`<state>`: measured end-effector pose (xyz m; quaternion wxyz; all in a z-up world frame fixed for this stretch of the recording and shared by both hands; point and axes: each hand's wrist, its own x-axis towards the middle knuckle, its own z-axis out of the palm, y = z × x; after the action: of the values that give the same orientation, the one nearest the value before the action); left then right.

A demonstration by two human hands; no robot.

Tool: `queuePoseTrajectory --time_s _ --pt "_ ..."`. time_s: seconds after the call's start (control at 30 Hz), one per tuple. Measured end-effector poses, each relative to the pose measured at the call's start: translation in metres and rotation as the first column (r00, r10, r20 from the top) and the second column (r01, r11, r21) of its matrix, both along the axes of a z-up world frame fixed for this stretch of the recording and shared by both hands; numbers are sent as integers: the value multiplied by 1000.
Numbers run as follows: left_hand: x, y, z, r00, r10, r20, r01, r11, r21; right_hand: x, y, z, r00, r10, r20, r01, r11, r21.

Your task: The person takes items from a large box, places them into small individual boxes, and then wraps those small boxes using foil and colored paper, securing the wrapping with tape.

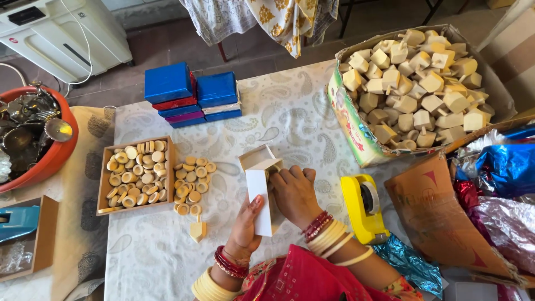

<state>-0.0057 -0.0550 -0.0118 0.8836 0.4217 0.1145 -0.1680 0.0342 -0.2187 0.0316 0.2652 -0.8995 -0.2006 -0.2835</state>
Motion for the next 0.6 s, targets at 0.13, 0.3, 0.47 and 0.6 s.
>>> queuePoseTrajectory --time_s 0.13,0.3,0.47,0.6 --pt "8 6 23 986 -13 166 -6 993 116 -15 -2 3 973 161 -166 -150 986 74" --pt "9 10 31 953 -84 291 36 986 166 -19 -4 12 934 237 -267 -215 970 112" --pt "11 6 64 891 -171 422 53 960 276 -25 -3 20 851 378 -365 -326 924 198" --pt "11 12 64 856 -235 460 56 928 369 -27 -1 22 744 605 -283 -471 775 421"
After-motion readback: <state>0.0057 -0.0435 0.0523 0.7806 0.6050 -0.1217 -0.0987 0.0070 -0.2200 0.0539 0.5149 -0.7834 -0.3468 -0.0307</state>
